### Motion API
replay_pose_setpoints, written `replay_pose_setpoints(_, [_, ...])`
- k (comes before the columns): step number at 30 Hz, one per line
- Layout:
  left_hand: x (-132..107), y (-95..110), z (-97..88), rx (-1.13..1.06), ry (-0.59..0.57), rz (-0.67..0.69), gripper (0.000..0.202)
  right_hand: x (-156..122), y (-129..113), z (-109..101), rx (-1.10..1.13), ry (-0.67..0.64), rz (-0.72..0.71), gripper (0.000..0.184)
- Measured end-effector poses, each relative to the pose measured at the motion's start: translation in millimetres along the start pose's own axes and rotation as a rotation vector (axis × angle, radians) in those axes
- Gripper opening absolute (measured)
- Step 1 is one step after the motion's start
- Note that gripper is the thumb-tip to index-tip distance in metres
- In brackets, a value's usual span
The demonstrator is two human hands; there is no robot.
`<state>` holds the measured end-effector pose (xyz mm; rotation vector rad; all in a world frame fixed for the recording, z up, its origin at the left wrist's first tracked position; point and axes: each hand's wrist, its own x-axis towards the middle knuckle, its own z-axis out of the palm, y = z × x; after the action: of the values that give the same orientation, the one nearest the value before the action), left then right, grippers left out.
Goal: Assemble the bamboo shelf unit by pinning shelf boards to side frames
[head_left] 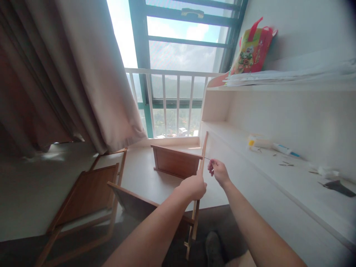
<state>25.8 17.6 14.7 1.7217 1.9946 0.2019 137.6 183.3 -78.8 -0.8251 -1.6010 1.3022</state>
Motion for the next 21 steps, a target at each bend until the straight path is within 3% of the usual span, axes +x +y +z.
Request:
replay_pose_setpoints(7, [6.1, -2.3, 4.5, 0.016, 0.002, 0.006, 0.041, -4.5, 9.4, -3.2, -0.004, 0.116, -0.015, 0.046])
replay_pose_setpoints(21, [1.9, 3.8, -0.4, -0.011, -0.003, -0.006, 0.036, 3.6, 16.8, -5.2, -0.067, 0.056, -0.083, 0.047])
